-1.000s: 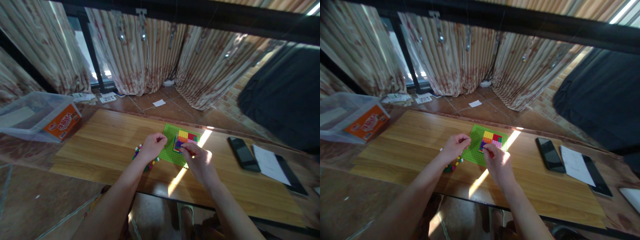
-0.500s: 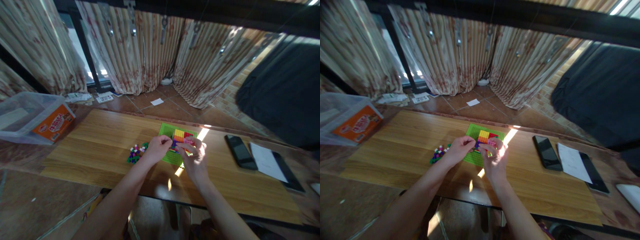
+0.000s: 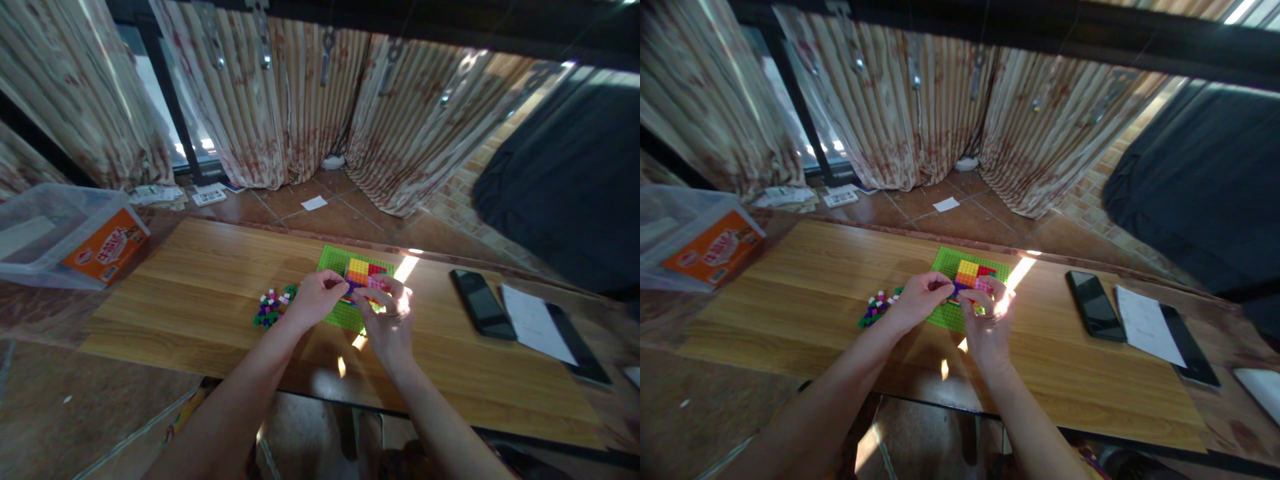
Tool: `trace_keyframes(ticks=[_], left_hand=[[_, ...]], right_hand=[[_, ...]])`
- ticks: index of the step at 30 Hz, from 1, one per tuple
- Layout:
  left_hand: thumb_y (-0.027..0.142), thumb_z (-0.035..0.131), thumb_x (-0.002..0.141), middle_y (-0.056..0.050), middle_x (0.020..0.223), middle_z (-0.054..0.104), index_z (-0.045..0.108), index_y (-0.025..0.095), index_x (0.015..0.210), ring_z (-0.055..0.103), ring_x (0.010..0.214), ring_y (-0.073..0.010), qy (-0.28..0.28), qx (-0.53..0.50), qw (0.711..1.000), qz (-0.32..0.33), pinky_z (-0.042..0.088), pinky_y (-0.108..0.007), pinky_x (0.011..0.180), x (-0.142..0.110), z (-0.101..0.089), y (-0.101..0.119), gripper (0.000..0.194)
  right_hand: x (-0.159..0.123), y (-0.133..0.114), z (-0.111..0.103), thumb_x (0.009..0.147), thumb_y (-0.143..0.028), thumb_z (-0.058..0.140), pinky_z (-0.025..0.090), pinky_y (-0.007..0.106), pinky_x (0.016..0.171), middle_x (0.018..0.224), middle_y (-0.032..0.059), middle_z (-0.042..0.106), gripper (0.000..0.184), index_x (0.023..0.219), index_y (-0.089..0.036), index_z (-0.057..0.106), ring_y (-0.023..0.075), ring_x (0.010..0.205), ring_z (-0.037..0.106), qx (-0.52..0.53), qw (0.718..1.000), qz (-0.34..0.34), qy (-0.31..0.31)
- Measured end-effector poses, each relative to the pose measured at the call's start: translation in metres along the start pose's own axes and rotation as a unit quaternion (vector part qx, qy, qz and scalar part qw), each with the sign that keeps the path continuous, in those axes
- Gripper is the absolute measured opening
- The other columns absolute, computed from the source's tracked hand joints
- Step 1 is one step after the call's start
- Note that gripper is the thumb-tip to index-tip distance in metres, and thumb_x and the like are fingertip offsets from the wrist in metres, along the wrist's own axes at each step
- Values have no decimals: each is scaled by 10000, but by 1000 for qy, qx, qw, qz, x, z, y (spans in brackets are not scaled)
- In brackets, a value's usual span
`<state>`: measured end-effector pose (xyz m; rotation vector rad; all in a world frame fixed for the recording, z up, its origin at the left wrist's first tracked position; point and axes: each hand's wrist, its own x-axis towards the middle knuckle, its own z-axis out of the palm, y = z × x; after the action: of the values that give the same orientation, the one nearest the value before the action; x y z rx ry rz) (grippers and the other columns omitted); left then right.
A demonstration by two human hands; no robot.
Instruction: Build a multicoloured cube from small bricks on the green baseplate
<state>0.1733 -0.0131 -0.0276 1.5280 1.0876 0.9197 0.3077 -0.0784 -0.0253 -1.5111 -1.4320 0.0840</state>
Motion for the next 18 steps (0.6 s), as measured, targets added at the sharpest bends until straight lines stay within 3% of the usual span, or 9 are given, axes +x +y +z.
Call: trace_keyframes(ticks=[9,18], left_hand=[[267,652,696,-25,690,662,650,140,757,586,635,-123,18,8,1000,-19,455,-234,597,2,5,1,142],[230,611,721,-30,733,672,637,147,765,604,665,-131,24,67,997,18,466,-245,620,-1,4,7,98]], right_hand=[[0,-1,1,813,-295,617,456,446,864,1031,39,579,123,735,-268,709,214,1008,486,-8,1000,-5,-1],[-3,7,5,818,-286,625,462,437,857,1034,30,602,91,777,-268,704,207,1012,503,-17,999,-33,1]])
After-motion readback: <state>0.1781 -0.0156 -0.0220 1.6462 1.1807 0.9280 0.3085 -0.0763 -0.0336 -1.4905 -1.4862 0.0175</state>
